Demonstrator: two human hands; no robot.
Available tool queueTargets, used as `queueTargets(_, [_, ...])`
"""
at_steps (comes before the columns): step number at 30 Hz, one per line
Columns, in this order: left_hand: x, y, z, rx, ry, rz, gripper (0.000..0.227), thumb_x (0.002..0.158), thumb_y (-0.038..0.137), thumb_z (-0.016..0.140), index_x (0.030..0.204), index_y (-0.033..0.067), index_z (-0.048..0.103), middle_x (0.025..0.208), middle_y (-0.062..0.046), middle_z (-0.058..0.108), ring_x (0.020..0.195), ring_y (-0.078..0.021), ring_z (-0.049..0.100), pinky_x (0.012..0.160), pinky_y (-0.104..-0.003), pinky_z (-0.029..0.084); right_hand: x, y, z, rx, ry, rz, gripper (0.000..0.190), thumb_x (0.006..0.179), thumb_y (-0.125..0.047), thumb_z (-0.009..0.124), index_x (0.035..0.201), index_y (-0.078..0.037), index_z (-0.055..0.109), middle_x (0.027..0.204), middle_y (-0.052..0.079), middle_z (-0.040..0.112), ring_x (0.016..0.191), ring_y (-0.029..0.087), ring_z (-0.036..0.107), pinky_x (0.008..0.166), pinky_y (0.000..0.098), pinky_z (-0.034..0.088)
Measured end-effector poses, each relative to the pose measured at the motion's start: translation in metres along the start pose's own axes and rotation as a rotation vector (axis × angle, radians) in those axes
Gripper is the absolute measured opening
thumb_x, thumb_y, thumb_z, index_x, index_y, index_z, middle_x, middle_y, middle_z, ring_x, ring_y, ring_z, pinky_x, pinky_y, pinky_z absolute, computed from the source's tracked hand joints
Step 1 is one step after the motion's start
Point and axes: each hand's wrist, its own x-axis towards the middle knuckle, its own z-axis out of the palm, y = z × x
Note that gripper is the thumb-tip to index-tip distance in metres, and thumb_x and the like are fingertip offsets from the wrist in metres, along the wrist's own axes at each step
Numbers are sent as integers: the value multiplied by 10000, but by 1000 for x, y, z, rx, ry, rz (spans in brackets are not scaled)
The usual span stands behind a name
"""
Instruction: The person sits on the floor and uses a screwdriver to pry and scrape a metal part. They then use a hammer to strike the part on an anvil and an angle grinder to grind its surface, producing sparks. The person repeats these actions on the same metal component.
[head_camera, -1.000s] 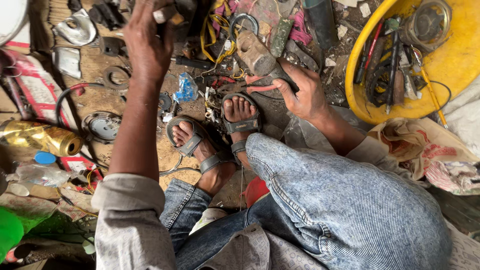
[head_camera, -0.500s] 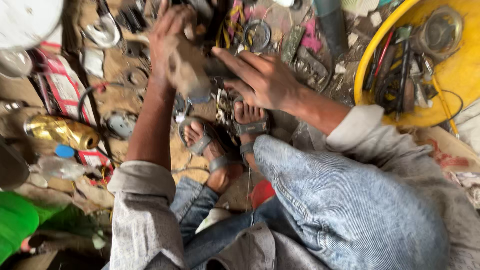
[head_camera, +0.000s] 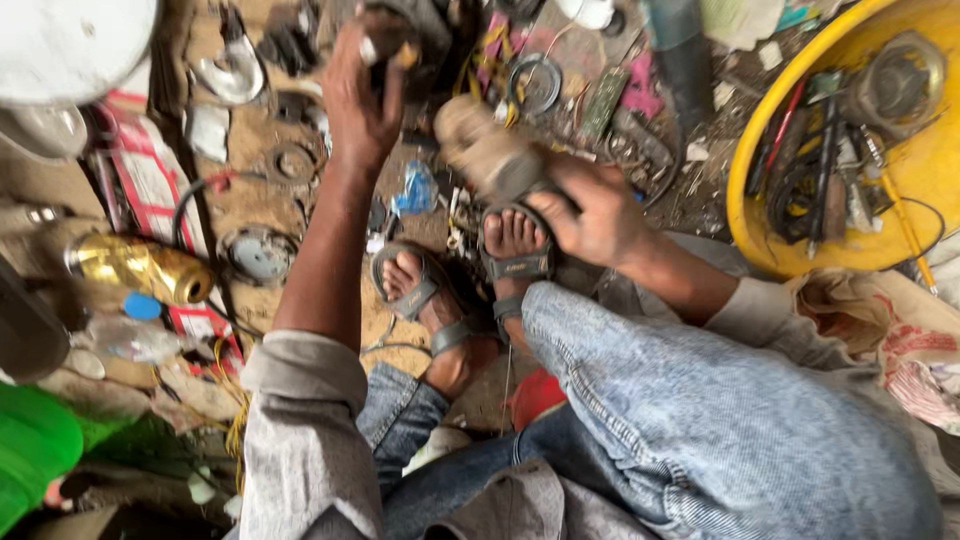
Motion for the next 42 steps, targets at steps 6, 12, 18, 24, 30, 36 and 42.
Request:
queueTargets(6, [8, -1, 6, 25, 39, 39, 279, 1005, -34, 670, 1266, 17, 585, 1145, -159, 693, 1087, -299, 716, 962, -457, 606, -46, 20, -9, -4, 129, 320, 321, 1119, -235, 579, 1251, 57, 607, 811, 71, 620, 696, 146, 604, 600, 305, 478])
queueTargets(12, [16, 20, -8, 68, -157, -80, 296, 988, -61, 685, 1231, 78, 589, 1191, -126, 681, 1127, -286, 709, 974, -423, 590, -55, 20, -22, 45, 181, 486, 346, 1136, -271, 576, 1147, 74, 584, 746, 51, 566, 635, 132, 548, 569, 309, 439])
queueTargets(18, [20, 24, -11, 166, -165, 32, 369, 935, -83, 695, 1247, 80, 587, 1265, -108, 682, 1291, -336, 663, 1271, -516, 391, -39, 30, -24, -62, 159, 272, 378, 1122, -293, 541, 1210, 69, 606, 828, 91, 630, 676, 164, 621, 595, 318, 481])
queueTargets(24, [13, 7, -5, 175, -195, 56, 404, 930, -71, 734, 1276, 93, 606, 1304, -107, 691, 1285, -301, 684, 1285, -527, 354, -43, 30, -21, -76, 169, 186, 386, 1150, -263, 584, 1293, 95, 600, 1008, 187, 698, 835, 259, 707, 732, 373, 564])
queueTargets(30, [11, -5, -1, 228, -194, 120, 397, 942, -29, 807, 1274, 105, 636, 1278, -90, 707, 1242, -256, 702, 1291, -522, 330, -29, 32, -20, -111, 90, 55, 388, 1166, -245, 569, 1404, 63, 564, 1152, 246, 720, 946, 316, 759, 832, 388, 646])
queueTargets(36, [7, -10, 4, 243, -148, 177, 362, 924, 20, 817, 1239, 104, 659, 1224, -93, 730, 1214, -285, 712, 1253, -524, 363, 1, 23, -3, -167, -4, -150, 451, 1116, -272, 616, 1425, 50, 546, 951, 195, 734, 630, 204, 672, 520, 307, 582])
queueTargets(42, [5, -13, 10, 266, -116, 185, 139, 1064, 135, 656, 1182, 88, 715, 1183, -101, 742, 1146, -243, 735, 1199, -558, 415, 32, 23, 25, -271, -33, -189, 549, 1098, -290, 683, 1529, -11, 489, 946, 112, 698, 590, 120, 567, 472, 264, 480])
